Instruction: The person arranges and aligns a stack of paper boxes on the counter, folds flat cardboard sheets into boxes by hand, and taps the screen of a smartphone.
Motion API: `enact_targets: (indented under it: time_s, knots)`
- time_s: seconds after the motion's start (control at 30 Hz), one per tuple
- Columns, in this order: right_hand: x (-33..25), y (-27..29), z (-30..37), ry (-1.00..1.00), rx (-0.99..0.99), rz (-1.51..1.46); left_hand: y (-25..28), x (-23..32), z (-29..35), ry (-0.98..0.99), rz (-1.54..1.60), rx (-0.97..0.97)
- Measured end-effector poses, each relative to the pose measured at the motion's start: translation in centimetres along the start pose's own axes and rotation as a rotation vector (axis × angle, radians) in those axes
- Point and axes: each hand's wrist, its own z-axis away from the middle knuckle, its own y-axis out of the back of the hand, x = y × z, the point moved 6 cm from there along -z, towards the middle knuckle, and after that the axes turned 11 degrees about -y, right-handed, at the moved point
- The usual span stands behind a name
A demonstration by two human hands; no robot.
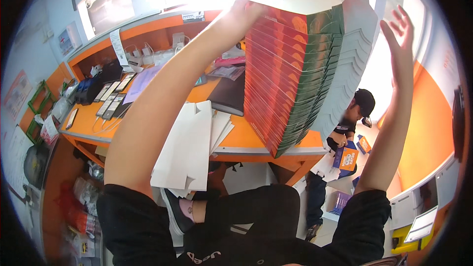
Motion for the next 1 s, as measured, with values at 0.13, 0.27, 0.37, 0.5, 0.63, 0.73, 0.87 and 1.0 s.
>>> enact_targets:
  time_s: [0.13, 0.27, 0.37, 0.5, 0.63, 0.73, 0.87, 1.0]
  knots:
    - [1.7, -4.8, 3.4, -0.603, -0.552, -0.603, 0.9, 4.5, -0.6, -0.514, -0.609, 0.085]
    - [0.3, -6.3, 5.3, -0.602, -0.593, -0.587, -0.9, 9.8, -1.6, -0.275, -0.389, -0.236]
    - [-1.3, -5.7, 4.4, -0.467, -0.504, -0.381, -2.7, 11.7, -2.9, -0.043, -0.371, -0.464]
    - [-2.2, -5.1, 3.8, -0.359, -0.471, -0.187, -3.5, 10.2, -4.7, -0.161, -0.62, -0.218]
    - [-2.3, -5.2, 3.6, -0.067, -0.452, 0.014, -3.7, 10.0, -6.1, -0.286, -0.698, -0.186]
    - [-4.2, -4.8, 4.2, -0.073, -0.478, -0.009, -3.3, 9.8, -5.7, -0.35, -0.547, -0.005]
    - [-4.5, -4.7, 4.2, -0.085, -0.495, 0.012, -4.1, 9.8, -6.3, -0.294, -0.589, -0.081]
    - [-4.6, -4.3, 4.2, -0.132, -0.512, -0.015, -4.6, 11.4, -6.3, -0.261, -0.676, -0.123]
